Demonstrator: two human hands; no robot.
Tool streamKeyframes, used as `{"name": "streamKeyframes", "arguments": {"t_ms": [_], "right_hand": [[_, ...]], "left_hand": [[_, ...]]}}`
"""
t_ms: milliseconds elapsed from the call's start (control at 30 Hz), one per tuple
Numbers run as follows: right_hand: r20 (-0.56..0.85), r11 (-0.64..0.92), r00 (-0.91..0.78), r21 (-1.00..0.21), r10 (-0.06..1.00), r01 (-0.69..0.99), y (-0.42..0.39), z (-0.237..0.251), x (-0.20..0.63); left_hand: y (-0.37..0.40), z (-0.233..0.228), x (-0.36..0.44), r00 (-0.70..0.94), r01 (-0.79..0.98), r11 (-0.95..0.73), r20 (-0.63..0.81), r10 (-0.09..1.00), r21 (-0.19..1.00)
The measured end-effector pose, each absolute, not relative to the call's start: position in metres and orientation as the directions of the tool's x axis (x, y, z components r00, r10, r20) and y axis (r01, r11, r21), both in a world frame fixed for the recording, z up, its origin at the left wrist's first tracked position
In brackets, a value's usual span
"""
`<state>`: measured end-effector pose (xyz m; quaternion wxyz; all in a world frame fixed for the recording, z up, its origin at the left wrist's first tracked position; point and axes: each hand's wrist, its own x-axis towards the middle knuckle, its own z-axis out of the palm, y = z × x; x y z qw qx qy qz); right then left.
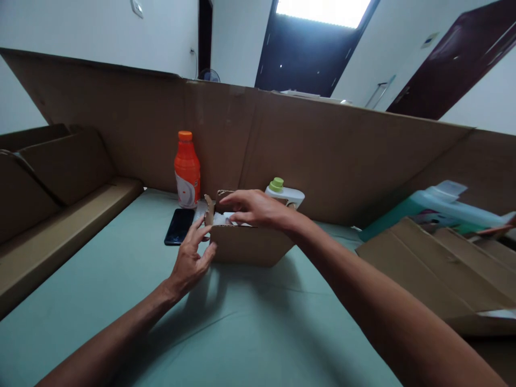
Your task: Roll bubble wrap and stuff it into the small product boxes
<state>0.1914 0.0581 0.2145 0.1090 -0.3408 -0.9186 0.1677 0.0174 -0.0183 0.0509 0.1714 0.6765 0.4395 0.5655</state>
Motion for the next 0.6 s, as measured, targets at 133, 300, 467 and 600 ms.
{"name": "streamKeyframes", "arguments": {"t_ms": [133, 300, 467, 600], "right_hand": [[0.505, 0.470, -0.191, -0.512, 0.842, 0.719, -0.006, 0.188, 0.273], [0.417, 0.186, 0.290, -0.791, 0.861, 0.584, -0.036, 0.085, 0.334], [0.227, 0.174, 0.079, -0.891, 0.971, 0.420, 0.002, 0.042, 0.305], [0.219, 0.192, 0.024, -0.900, 0.976, 0.392, -0.032, 0.039, 0.283]], "left_hand": [[-0.031, 0.032, 0.001, -0.046, 0.362, -0.520, 0.572, 0.819, 0.774], [-0.022, 0.013, -0.005, -0.042, 0.286, -0.279, 0.303, 0.952, 0.917], [0.003, 0.012, 0.034, -0.006, 0.148, -0.284, 0.288, 0.958, 0.947], [-0.017, 0.011, 0.044, -0.039, 0.122, -0.311, 0.318, 0.947, 0.943]]}}
